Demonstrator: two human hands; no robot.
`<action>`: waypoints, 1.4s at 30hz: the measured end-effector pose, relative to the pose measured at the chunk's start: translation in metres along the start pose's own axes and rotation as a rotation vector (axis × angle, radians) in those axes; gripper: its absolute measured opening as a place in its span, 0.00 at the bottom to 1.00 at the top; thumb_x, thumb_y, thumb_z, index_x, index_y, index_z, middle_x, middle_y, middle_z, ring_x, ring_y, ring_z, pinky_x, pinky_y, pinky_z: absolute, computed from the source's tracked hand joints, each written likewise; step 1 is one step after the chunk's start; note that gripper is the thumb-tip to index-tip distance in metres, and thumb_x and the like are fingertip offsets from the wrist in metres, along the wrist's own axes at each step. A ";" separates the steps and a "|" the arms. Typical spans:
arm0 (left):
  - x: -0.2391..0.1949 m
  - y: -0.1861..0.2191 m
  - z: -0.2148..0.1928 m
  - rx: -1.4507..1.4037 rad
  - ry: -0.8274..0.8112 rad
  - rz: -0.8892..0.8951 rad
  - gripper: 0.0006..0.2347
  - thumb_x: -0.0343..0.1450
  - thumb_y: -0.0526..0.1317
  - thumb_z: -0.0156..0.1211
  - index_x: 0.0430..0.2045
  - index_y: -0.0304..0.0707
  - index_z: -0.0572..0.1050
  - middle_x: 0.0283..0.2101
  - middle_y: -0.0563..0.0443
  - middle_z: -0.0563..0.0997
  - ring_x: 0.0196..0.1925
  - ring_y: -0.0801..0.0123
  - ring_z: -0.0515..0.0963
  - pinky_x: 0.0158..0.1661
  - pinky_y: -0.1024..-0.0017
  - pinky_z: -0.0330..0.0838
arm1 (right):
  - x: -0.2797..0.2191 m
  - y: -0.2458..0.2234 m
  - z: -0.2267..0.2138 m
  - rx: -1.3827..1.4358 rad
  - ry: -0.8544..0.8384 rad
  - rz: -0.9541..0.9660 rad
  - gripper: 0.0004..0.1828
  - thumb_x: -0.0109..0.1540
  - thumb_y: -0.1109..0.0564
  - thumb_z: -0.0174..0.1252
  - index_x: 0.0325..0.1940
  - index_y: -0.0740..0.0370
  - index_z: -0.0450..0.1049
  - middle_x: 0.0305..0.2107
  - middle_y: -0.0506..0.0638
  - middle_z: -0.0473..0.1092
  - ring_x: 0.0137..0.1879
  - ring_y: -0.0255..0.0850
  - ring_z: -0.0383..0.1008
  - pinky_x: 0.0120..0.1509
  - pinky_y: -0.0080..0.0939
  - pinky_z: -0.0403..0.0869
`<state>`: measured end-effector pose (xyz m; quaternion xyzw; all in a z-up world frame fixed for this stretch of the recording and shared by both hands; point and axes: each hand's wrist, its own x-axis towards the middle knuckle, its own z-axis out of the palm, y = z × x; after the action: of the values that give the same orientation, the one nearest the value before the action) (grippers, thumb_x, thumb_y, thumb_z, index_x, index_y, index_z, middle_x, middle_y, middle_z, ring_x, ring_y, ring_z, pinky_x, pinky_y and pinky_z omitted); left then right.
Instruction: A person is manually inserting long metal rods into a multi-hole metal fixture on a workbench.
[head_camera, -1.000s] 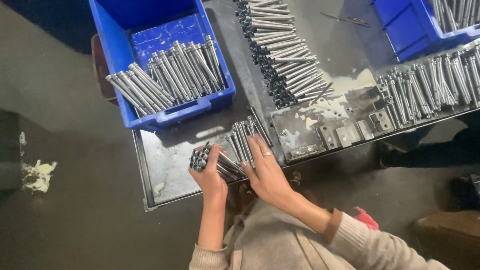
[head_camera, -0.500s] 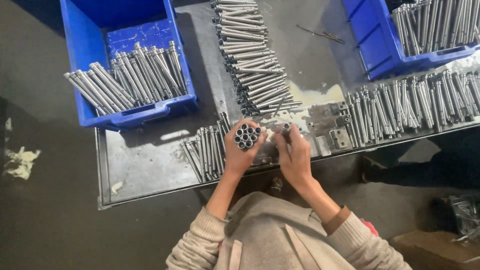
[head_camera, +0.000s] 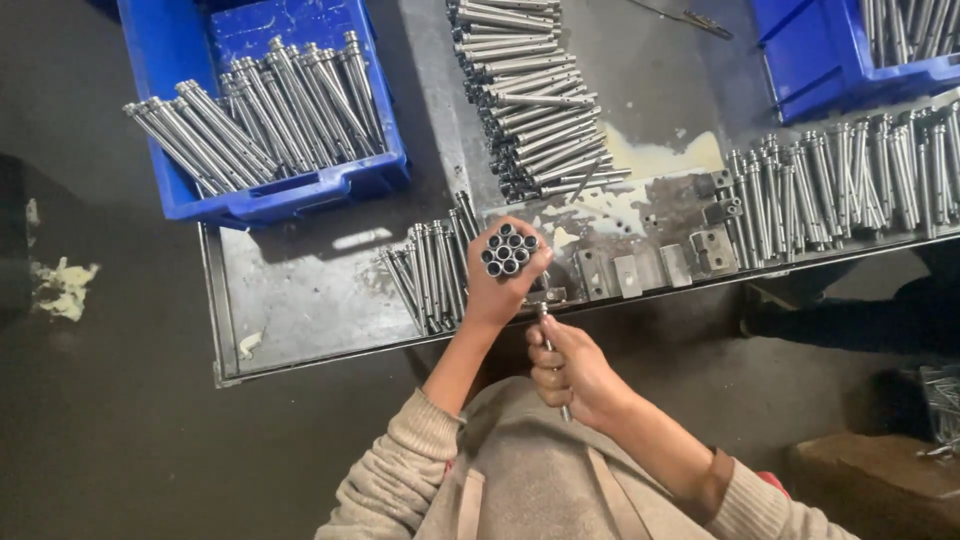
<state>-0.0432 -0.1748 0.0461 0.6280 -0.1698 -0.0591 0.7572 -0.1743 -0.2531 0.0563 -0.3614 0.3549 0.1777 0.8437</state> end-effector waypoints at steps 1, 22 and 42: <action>0.001 -0.002 -0.003 0.000 -0.003 0.001 0.06 0.64 0.35 0.71 0.23 0.39 0.77 0.26 0.49 0.83 0.33 0.70 0.81 0.41 0.71 0.75 | 0.006 0.009 0.000 0.003 0.000 -0.002 0.18 0.75 0.47 0.38 0.41 0.61 0.63 0.20 0.38 0.43 0.17 0.25 0.42 0.12 0.24 0.43; 0.006 0.002 -0.003 -0.038 -0.022 -0.010 0.05 0.64 0.35 0.70 0.23 0.38 0.77 0.23 0.49 0.81 0.31 0.76 0.76 0.36 0.73 0.73 | 0.002 0.001 0.016 -0.347 0.152 -0.189 0.19 0.75 0.46 0.36 0.33 0.55 0.60 0.16 0.38 0.48 0.14 0.26 0.44 0.12 0.26 0.50; 0.001 0.002 -0.010 -0.052 -0.082 0.010 0.04 0.70 0.40 0.63 0.27 0.45 0.74 0.30 0.57 0.78 0.34 0.69 0.78 0.44 0.68 0.74 | -0.028 0.010 0.026 -0.838 0.143 -0.566 0.26 0.72 0.43 0.41 0.22 0.56 0.59 0.16 0.43 0.57 0.24 0.32 0.54 0.29 0.39 0.56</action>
<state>-0.0389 -0.1656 0.0469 0.6043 -0.2022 -0.0852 0.7659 -0.1868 -0.2285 0.0838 -0.7619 0.1982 0.0441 0.6151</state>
